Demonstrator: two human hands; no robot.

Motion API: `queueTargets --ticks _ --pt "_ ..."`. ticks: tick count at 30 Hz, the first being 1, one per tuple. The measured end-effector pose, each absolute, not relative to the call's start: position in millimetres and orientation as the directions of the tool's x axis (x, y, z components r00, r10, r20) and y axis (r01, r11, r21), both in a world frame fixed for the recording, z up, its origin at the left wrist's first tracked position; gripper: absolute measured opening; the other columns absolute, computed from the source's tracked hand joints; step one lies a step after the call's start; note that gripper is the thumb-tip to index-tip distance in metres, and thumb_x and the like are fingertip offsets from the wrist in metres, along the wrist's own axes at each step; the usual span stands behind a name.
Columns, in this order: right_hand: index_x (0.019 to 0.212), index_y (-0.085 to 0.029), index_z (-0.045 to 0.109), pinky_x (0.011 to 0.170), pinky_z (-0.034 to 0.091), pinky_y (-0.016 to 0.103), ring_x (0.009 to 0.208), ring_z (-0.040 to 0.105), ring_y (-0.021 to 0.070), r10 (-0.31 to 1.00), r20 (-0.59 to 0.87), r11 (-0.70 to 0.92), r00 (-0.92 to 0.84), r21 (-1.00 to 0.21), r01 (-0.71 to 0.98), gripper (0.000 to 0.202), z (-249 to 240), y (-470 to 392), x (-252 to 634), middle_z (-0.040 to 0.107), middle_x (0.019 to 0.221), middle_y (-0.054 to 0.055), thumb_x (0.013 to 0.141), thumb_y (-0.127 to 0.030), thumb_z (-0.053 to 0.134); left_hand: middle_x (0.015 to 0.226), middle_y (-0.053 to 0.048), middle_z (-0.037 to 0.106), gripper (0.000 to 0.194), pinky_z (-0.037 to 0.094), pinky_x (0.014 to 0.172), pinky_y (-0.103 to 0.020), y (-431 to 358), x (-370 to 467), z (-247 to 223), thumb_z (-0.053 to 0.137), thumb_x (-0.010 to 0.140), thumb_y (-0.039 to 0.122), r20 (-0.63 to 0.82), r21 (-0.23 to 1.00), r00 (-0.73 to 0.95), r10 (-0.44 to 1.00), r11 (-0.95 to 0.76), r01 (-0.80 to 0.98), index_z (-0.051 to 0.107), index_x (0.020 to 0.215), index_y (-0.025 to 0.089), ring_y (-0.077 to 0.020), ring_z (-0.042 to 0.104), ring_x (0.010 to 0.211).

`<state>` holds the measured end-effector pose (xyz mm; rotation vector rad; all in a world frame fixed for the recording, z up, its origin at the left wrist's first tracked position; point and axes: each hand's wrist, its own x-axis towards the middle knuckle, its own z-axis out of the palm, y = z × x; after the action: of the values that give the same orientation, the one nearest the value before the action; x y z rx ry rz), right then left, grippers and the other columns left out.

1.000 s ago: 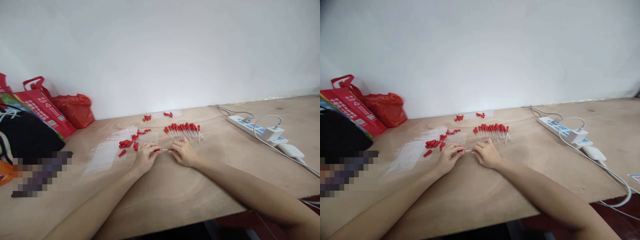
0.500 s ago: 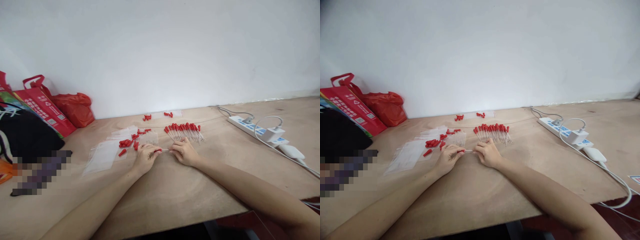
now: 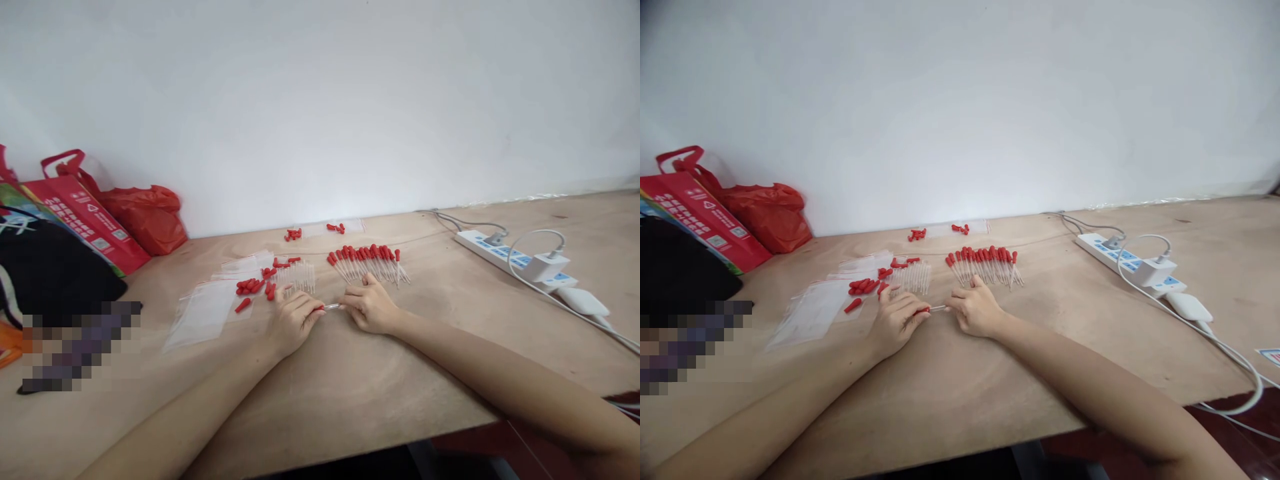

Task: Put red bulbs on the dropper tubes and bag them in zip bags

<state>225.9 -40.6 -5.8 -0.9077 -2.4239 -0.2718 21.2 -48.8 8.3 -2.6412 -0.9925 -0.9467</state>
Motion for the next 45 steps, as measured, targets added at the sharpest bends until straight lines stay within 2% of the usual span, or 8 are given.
queueTargets --ticks 15,24,26,30,32,37,41,45 --pt "0.069 -0.014 0.054 0.064 0.017 0.028 0.054 0.038 0.0094 0.643 0.421 0.735 -0.639 -0.105 0.670 0.027 -3 -48 214 0.058 0.065 0.002 0.085 -0.020 0.034 0.071 0.002 0.065 0.015 0.021 0.089 -0.041 -49 22 8 0.045 0.084 0.022 0.597 0.006 0.647 0.474 -0.809 0.588 0.057 0.076 0.019 -0.0146 0.057 0.073" --pt "0.081 -0.019 0.063 0.067 0.018 0.030 0.074 0.046 0.0145 0.605 0.431 0.746 -0.670 -0.012 0.666 0.025 10 -47 217 0.059 0.076 0.004 0.085 -0.030 0.041 0.068 0.004 0.066 0.017 0.018 0.094 -0.042 -43 17 10 0.048 0.084 0.028 0.613 0.002 0.600 0.514 -0.761 0.649 0.061 0.074 0.021 -0.0137 0.057 0.068" --pt "0.078 -0.019 0.063 0.067 0.019 0.031 0.076 0.047 0.0158 0.626 0.399 0.731 -0.669 -0.003 0.682 0.023 14 -46 216 0.060 0.074 0.005 0.084 -0.029 0.043 0.077 0.002 0.067 0.014 0.017 0.096 -0.043 -40 12 11 0.050 0.083 0.031 0.605 0.010 0.581 0.544 -0.736 0.677 0.061 0.083 0.024 -0.0159 0.058 0.076" --pt "0.084 -0.019 0.061 0.069 0.023 0.030 0.078 0.052 0.0171 0.837 0.365 0.490 -0.408 -0.168 0.855 0.022 19 -28 214 0.063 0.079 0.005 0.082 -0.025 0.041 0.120 -0.009 0.051 0.052 0.020 0.092 -0.046 -30 -3 12 0.058 0.074 0.042 0.603 0.083 0.367 0.708 -0.514 0.854 0.043 0.120 0.024 -0.0267 0.044 0.107" --pt "0.100 -0.018 0.056 0.070 0.025 0.030 0.081 0.054 0.0182 0.925 0.344 0.266 -0.160 -0.286 0.921 0.025 20 -11 213 0.064 0.085 0.006 0.081 -0.024 0.040 0.123 -0.010 0.047 0.058 0.022 0.090 -0.046 -25 -12 11 0.059 0.072 0.041 0.561 0.135 0.258 0.786 -0.394 0.909 0.039 0.123 0.024 -0.0285 0.039 0.110" --pt "0.099 -0.015 0.051 0.073 0.025 0.033 0.081 0.057 0.0218 0.953 0.274 -0.032 0.128 -0.328 0.944 0.025 18 27 203 0.064 0.083 0.009 0.079 -0.026 0.039 0.110 -0.009 0.050 0.053 0.023 0.087 -0.046 -21 -28 12 0.060 0.065 0.051 0.458 0.180 0.147 0.877 -0.254 0.950 0.051 0.110 0.024 -0.0297 0.038 0.107" --pt "0.092 -0.015 0.054 0.076 0.023 0.036 0.080 0.058 0.0225 0.961 0.228 -0.083 0.158 -0.308 0.948 0.023 13 39 195 0.064 0.081 0.009 0.078 -0.027 0.040 0.107 -0.009 0.050 0.061 0.022 0.087 -0.048 -22 -37 20 0.064 0.053 0.061 0.424 0.159 0.148 0.893 -0.234 0.959 0.056 0.100 0.023 -0.0313 0.038 0.105" --pt "0.089 -0.014 0.057 0.077 0.022 0.039 0.086 0.055 0.0246 0.953 0.277 -0.048 0.124 -0.266 0.963 0.027 11 40 192 0.064 0.086 0.012 0.079 -0.031 0.039 0.091 -0.007 0.053 0.044 0.033 0.080 -0.041 -20 -51 29 0.066 0.056 0.053 0.356 0.184 0.139 0.924 -0.215 0.959 0.058 0.082 0.019 -0.0272 0.045 0.093"
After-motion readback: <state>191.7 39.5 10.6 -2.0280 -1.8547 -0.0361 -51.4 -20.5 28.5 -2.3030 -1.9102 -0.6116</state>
